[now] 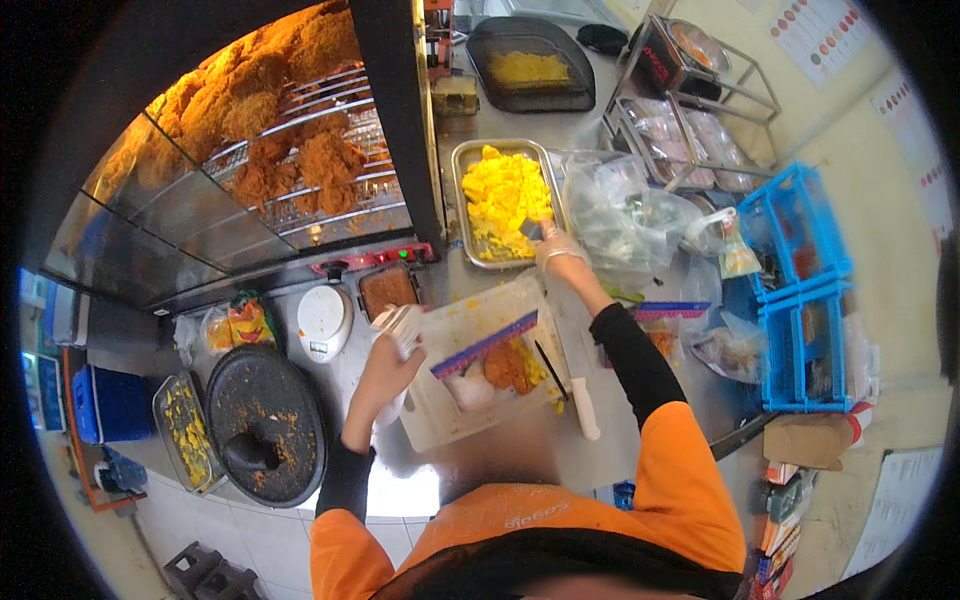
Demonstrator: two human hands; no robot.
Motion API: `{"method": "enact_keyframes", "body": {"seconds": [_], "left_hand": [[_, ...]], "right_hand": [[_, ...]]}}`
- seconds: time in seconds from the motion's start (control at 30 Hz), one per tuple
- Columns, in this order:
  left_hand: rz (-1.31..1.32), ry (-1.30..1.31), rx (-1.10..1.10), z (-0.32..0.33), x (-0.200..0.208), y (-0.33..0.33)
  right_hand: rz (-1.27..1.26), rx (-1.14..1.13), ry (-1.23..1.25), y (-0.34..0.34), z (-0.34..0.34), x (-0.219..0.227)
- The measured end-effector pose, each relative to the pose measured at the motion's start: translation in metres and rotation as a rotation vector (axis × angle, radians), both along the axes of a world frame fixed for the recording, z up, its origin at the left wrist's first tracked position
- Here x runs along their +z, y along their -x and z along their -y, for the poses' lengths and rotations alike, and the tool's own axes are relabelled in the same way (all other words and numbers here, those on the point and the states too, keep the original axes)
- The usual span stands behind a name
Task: The person assembles food orders by placing fried chicken and scrambled eggs into plastic bags and then into takeaway boxes. They handle multiple items, seal the bags, and place the completed orders into a plastic bag for delivery.
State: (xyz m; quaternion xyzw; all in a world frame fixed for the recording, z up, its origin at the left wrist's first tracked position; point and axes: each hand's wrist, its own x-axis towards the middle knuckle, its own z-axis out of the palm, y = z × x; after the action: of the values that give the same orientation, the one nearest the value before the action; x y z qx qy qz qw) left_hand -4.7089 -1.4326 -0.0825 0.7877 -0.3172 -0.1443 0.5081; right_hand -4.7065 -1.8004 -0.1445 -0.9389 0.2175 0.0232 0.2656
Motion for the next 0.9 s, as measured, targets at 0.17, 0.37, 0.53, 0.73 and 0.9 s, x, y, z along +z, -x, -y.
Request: {"method": "enact_keyframes", "body": {"seconds": [0.17, 0.37, 0.53, 0.73, 0.9], "left_hand": [[-0.267, -0.277, -0.058, 0.082, -0.077, -0.068], [-0.609, -0.165, -0.024, 0.135, -0.112, -0.096], [-0.691, -0.010, 0.126, 0.142, -0.093, -0.084], [-0.864, 0.170, 0.186, 0.151, -0.096, -0.081], [-0.900, 0.193, 0.141, 0.149, -0.107, -0.086]], "right_hand": [[-0.156, 0.119, 0.230, -0.036, -0.012, -0.027], [-0.259, 0.638, -0.123, -0.058, 0.040, -0.015], [-0.142, 0.391, -0.192, -0.053, 0.013, -0.015], [-0.109, 0.357, -0.023, -0.065, -0.029, -0.010], [-0.315, 0.472, -0.041, -0.079, -0.033, 0.011]]}}
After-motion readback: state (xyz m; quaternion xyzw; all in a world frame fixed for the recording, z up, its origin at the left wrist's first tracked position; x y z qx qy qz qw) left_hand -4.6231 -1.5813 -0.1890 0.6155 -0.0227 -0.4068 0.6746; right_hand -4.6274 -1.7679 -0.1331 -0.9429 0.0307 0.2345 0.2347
